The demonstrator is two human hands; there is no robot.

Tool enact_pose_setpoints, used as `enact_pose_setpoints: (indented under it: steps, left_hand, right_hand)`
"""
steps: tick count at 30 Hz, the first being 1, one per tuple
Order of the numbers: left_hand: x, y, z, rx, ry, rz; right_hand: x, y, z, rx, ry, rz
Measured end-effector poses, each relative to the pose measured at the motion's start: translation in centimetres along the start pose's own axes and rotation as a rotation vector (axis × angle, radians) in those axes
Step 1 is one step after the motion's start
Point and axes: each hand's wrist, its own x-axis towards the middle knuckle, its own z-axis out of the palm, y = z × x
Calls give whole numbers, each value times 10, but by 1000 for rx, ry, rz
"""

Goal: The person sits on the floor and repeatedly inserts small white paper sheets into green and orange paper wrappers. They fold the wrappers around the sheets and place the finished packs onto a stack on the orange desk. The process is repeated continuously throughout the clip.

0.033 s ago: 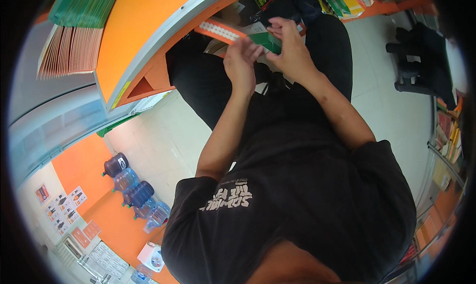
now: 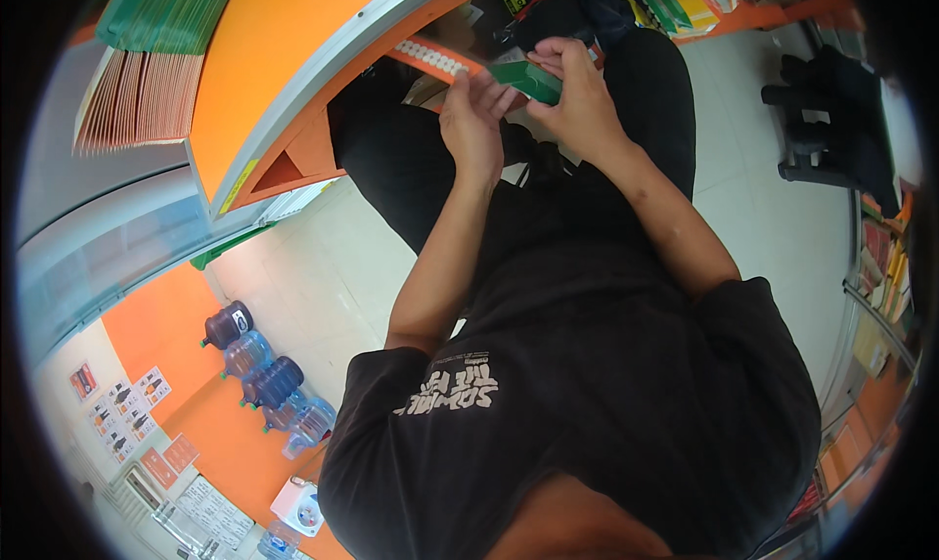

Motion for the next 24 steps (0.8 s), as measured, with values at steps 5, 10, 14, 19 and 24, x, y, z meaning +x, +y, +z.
enact_pose_setpoints:
  steps: [5,10,14,19,24]
  left_hand:
    - [-4,-6,15,326,-29,66]
    - [7,2,7,111,16,-36]
    - [-2,2,8,453,-70,118]
    - [-11,0,4,585,-89,219]
    - [-13,10,8,402,7,70]
  right_hand:
    - [-1,2,-2,-97,34,-154]
    - [1,4,-5,177,102,203]
    - [3,3,-7,505,41,387]
    - [-4,-5,-2,455,18,273]
    - [-4,-9,-3,579,-6,396]
